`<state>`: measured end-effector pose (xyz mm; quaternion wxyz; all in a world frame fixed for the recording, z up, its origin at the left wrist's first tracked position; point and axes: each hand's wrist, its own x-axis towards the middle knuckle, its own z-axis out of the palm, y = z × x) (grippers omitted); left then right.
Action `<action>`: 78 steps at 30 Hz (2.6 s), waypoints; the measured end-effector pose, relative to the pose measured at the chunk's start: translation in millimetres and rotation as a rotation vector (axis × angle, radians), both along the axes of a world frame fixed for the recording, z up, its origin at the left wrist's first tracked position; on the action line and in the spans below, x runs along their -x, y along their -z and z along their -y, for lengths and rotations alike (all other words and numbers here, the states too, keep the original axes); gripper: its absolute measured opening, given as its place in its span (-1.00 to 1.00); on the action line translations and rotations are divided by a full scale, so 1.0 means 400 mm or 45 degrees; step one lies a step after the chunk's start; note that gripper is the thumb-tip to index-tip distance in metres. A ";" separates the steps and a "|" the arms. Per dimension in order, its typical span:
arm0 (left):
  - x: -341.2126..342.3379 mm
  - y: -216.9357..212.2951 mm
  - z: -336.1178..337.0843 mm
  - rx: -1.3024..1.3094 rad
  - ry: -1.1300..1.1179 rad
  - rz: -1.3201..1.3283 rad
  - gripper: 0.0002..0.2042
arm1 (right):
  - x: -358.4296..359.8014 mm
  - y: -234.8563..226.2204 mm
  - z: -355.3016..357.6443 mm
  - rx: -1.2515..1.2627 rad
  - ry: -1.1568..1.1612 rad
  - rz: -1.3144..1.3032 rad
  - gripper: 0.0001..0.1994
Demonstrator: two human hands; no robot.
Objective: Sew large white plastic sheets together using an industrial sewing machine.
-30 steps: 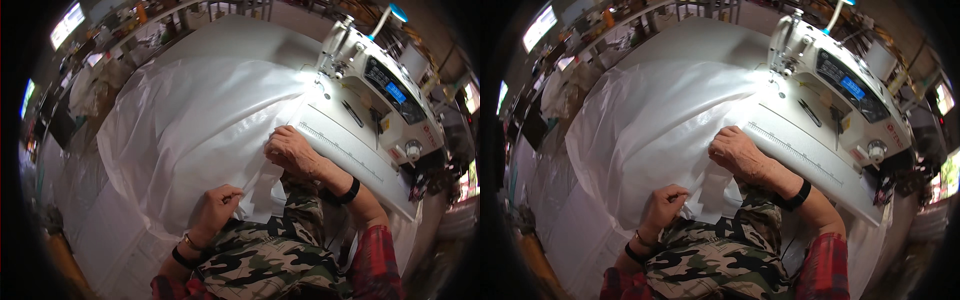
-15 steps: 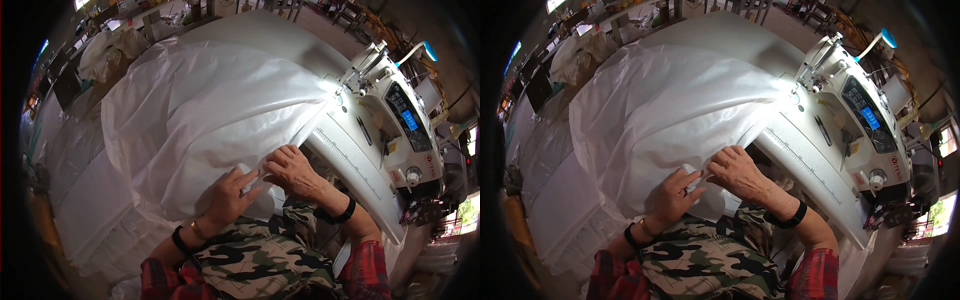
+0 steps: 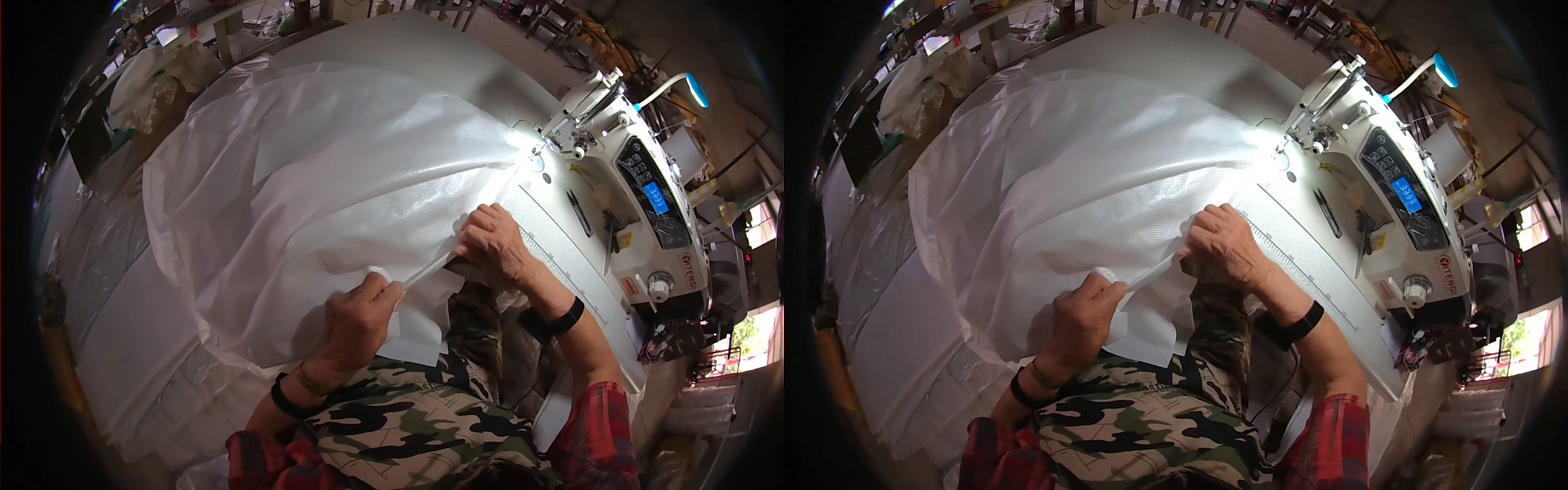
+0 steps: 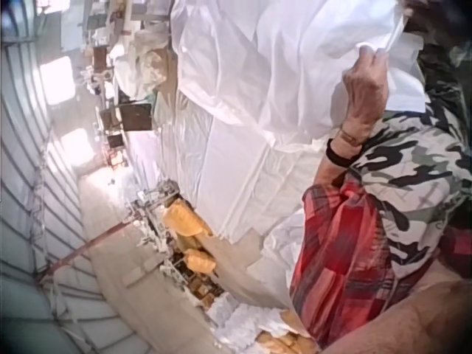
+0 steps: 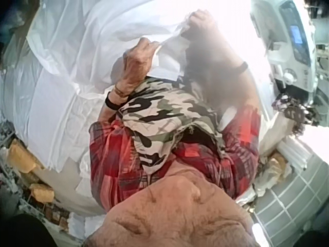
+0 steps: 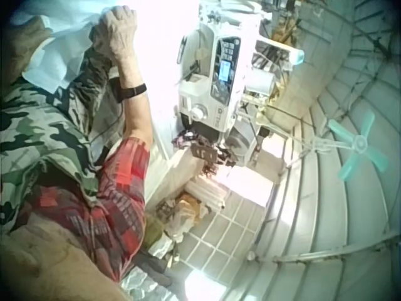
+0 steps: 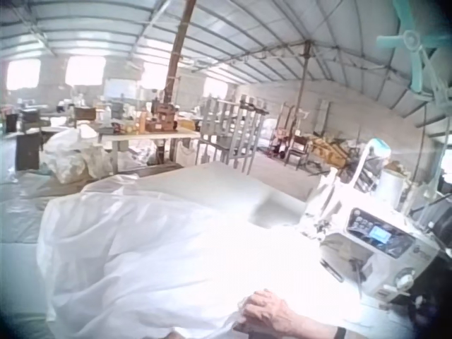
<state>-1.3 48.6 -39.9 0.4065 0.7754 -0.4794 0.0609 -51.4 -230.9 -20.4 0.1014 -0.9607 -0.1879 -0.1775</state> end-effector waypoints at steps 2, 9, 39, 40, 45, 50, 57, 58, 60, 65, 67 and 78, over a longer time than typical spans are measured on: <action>0.000 -0.002 -0.002 0.117 0.025 -0.112 -0.77 | -0.010 -0.003 0.032 -0.040 0.017 0.015 -0.75; -0.032 -0.010 -0.021 0.057 0.166 -0.175 -0.72 | -0.034 -0.024 0.112 0.030 0.122 0.027 -0.74; -0.135 -0.082 0.289 -0.093 0.598 0.351 -0.92 | 0.003 -0.020 0.171 -0.117 0.814 -0.028 -0.54; -0.139 -0.101 0.304 -0.128 0.595 0.353 -0.90 | -0.001 -0.018 0.166 -0.151 0.793 -0.007 -0.52; -0.164 -0.108 0.422 -0.136 0.597 0.421 -0.88 | 0.014 0.006 0.159 -0.131 0.768 0.048 -0.42; -0.183 -0.110 0.542 -0.194 0.567 0.437 -0.86 | 0.020 0.020 0.151 -0.166 0.824 0.061 -0.58; -0.213 -0.115 0.697 -0.295 0.454 0.428 -0.81 | 0.022 0.023 0.156 -0.269 0.896 0.089 -0.60; -0.215 -0.118 0.706 -0.293 0.437 0.405 -0.81 | 0.019 0.026 0.160 -0.321 0.905 0.081 -0.60; -0.229 -0.117 0.711 -0.298 0.393 0.348 -0.80 | 0.006 0.021 0.156 -0.379 0.884 0.080 -0.60; -0.190 -0.125 0.619 -0.348 0.440 0.006 -0.66 | 0.016 0.039 0.175 -0.318 0.931 0.133 -0.54; -0.135 -0.139 0.519 0.063 0.554 0.262 -0.53 | 0.018 0.047 0.190 -0.315 0.941 0.201 -0.48; -0.073 0.352 -0.123 -0.342 0.051 -0.246 -0.72 | 0.172 0.115 -0.079 -0.480 0.682 0.522 -0.78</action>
